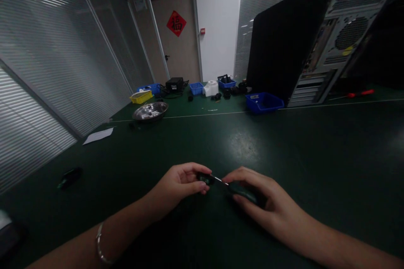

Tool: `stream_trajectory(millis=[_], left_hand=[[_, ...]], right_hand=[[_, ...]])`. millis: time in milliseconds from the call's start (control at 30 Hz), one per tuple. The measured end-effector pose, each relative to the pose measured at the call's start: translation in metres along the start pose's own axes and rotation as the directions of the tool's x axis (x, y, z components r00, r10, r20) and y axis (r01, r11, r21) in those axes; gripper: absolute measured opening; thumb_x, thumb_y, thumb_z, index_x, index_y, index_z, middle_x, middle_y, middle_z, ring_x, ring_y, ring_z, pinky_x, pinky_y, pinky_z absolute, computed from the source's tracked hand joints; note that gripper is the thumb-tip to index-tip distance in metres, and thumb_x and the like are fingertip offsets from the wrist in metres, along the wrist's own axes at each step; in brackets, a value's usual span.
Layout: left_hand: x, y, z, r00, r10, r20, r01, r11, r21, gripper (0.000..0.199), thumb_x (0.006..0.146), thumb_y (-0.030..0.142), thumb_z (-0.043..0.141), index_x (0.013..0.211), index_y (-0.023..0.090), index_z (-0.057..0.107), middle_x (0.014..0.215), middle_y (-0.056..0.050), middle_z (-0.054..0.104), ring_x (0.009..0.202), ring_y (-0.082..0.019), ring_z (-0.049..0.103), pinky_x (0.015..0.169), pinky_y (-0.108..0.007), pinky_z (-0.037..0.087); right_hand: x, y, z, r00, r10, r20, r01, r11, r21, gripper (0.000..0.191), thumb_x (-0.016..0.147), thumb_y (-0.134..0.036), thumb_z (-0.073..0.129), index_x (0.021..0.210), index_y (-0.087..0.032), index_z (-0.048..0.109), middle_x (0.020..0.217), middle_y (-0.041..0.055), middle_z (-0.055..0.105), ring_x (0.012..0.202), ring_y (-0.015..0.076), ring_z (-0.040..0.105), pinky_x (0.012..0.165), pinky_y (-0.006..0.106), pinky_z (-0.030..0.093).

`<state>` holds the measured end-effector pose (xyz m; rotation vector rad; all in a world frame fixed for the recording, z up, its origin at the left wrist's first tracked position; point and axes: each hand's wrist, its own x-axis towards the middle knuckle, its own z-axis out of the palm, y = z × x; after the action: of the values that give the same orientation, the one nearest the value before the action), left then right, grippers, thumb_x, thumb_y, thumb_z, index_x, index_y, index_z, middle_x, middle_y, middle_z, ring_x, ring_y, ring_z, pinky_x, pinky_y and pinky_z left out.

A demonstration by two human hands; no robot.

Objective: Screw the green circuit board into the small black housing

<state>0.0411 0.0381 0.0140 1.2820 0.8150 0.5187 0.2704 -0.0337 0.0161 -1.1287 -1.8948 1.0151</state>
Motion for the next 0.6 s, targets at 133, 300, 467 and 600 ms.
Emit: stream_trajectory(millis=[133, 300, 467, 600], left_hand=[[-0.0002, 0.0004, 0.0018, 1.000, 0.018, -0.020, -0.018, 1.000, -0.003, 0.027, 0.080, 0.018, 0.069, 0.105, 0.011, 0.063, 0.079, -0.003, 0.068, 0.073, -0.013, 0.063, 0.073, -0.028, 0.048], [-0.0013, -0.0001, 0.0018, 0.999, 0.027, -0.023, -0.027, 1.000, -0.010, 0.025, 0.083, 0.020, 0.066, 0.105, 0.010, 0.062, 0.078, -0.004, 0.068, 0.070, -0.013, 0.063, 0.070, -0.027, 0.050], [-0.0013, -0.0005, 0.0018, 0.999, 0.024, -0.037, -0.024, 1.000, 0.006, 0.026, 0.081, 0.020, 0.068, 0.105, 0.010, 0.063, 0.080, -0.005, 0.069, 0.074, -0.014, 0.064, 0.073, -0.029, 0.050], [0.0004, 0.0005, 0.0031, 0.999, 0.030, -0.041, -0.029, 0.999, 0.030, 0.026, 0.080, 0.020, 0.068, 0.104, 0.011, 0.064, 0.080, -0.004, 0.069, 0.074, -0.014, 0.064, 0.073, -0.029, 0.050]], right_hand=[[-0.0009, -0.0014, 0.0016, 0.998, -0.058, 0.015, 0.059, 0.998, -0.013, 0.023, 0.092, -0.019, 0.053, 0.113, -0.024, 0.061, 0.106, 0.0040, 0.063, 0.100, 0.0175, 0.061, 0.086, 0.031, 0.050], [-0.0006, 0.0026, 0.0024, 0.998, -0.066, -0.004, 0.066, 0.996, -0.055, 0.024, 0.093, -0.017, 0.052, 0.114, -0.024, 0.060, 0.107, 0.0043, 0.062, 0.101, 0.0175, 0.060, 0.087, 0.032, 0.049], [0.0001, 0.0043, 0.0032, 0.997, -0.075, -0.037, 0.072, 0.994, -0.080, 0.023, 0.090, -0.014, 0.053, 0.110, -0.021, 0.061, 0.105, 0.0062, 0.062, 0.098, 0.0184, 0.060, 0.085, 0.033, 0.050], [-0.0002, 0.0036, 0.0034, 0.996, -0.073, -0.048, 0.068, 0.993, -0.097, 0.023, 0.088, -0.011, 0.054, 0.108, -0.019, 0.061, 0.106, 0.0069, 0.062, 0.099, 0.0188, 0.060, 0.086, 0.033, 0.049]])
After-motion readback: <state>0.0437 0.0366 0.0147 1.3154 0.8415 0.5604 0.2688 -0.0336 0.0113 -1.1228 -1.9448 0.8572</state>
